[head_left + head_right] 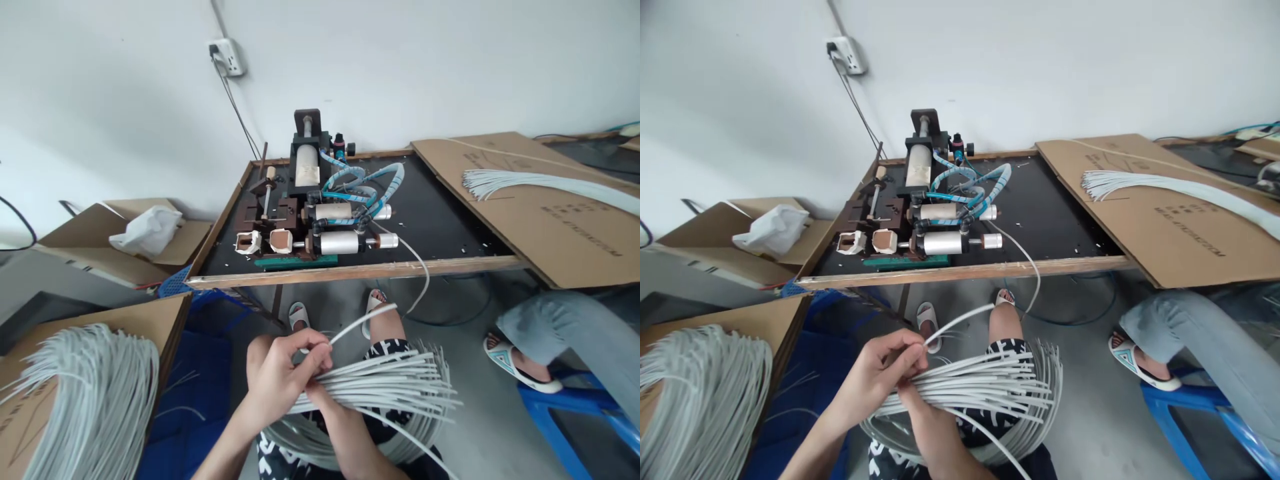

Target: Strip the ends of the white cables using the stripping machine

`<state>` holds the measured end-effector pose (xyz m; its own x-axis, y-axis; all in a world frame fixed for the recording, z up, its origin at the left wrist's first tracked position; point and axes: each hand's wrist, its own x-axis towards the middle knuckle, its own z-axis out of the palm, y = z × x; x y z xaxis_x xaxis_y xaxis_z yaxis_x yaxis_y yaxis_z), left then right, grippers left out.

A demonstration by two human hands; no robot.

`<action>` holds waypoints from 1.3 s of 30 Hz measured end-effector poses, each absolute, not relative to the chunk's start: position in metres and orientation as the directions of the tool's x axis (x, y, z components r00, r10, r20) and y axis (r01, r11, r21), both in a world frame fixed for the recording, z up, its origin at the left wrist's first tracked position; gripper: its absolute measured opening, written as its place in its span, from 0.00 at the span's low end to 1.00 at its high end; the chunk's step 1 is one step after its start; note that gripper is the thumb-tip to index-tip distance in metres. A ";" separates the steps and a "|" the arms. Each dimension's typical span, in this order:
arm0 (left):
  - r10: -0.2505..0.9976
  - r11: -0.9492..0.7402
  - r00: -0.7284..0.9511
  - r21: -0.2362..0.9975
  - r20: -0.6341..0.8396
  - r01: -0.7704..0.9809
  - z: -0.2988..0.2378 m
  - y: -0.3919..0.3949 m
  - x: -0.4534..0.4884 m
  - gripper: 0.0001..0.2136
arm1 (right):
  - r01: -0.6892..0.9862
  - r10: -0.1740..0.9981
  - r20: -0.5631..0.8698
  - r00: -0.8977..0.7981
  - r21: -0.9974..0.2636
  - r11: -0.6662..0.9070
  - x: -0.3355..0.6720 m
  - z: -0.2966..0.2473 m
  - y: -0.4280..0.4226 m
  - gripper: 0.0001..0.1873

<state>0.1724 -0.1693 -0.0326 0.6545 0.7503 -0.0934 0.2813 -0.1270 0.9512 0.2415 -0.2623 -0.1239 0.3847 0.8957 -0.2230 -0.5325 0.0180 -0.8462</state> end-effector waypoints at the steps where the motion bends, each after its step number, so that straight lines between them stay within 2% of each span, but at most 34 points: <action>1: 0.794 -0.092 0.603 0.965 -0.077 0.244 -0.034 -0.166 0.169 0.13 | -0.539 0.900 -0.232 0.368 -0.842 0.003 0.244 -0.122 -0.264 0.14; 4: 0.909 -0.055 0.415 0.997 0.025 0.061 -0.035 -0.151 0.154 0.13 | -0.563 0.920 -0.250 0.302 -0.825 -0.039 0.251 -0.120 -0.270 0.17; 7: 0.964 -0.099 0.239 0.991 0.119 -0.093 -0.036 -0.132 0.137 0.12 | -0.581 0.938 -0.248 0.244 -0.811 -0.064 0.255 -0.120 -0.273 0.18; 11: 0.986 -0.140 0.085 0.990 0.141 -0.022 -0.041 -0.117 0.125 0.11 | -0.571 0.950 -0.240 0.200 -0.816 -0.086 0.259 -0.117 -0.276 0.18; 15: 0.984 -0.161 0.098 0.982 0.151 0.099 -0.047 -0.110 0.129 0.09 | -0.522 0.950 -0.251 0.187 -0.844 -0.120 0.261 -0.112 -0.281 0.15; 19: 0.982 -0.185 0.070 0.969 0.175 0.165 -0.050 -0.101 0.138 0.07 | -0.477 0.946 -0.269 0.182 -0.865 -0.154 0.258 -0.109 -0.281 0.16; 22: 0.980 -0.199 0.008 0.964 0.201 0.174 -0.052 -0.095 0.145 0.07 | -0.446 0.946 -0.270 0.179 -0.879 -0.167 0.258 -0.107 -0.277 0.18; 30: 0.981 -0.169 -0.064 0.969 0.182 0.179 -0.051 -0.094 0.152 0.09 | -0.354 0.932 -0.290 0.218 -0.913 -0.201 0.270 -0.096 -0.281 0.14; 34: 0.980 -0.170 -0.069 0.967 0.186 0.191 -0.045 -0.096 0.153 0.10 | -0.434 0.934 -0.295 0.202 -0.882 -0.185 0.264 -0.104 -0.275 0.15; 39: 0.978 -0.184 -0.062 0.961 0.201 0.206 -0.044 -0.096 0.153 0.10 | -0.695 0.920 -0.336 0.203 -0.711 -0.106 0.255 -0.117 -0.261 0.17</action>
<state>0.1528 -0.0960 -0.0444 -0.0624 0.9777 0.2007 0.2061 -0.1841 0.9610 0.2549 -0.2611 -0.1167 0.2027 0.9198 -0.3359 -0.6952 -0.1064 -0.7109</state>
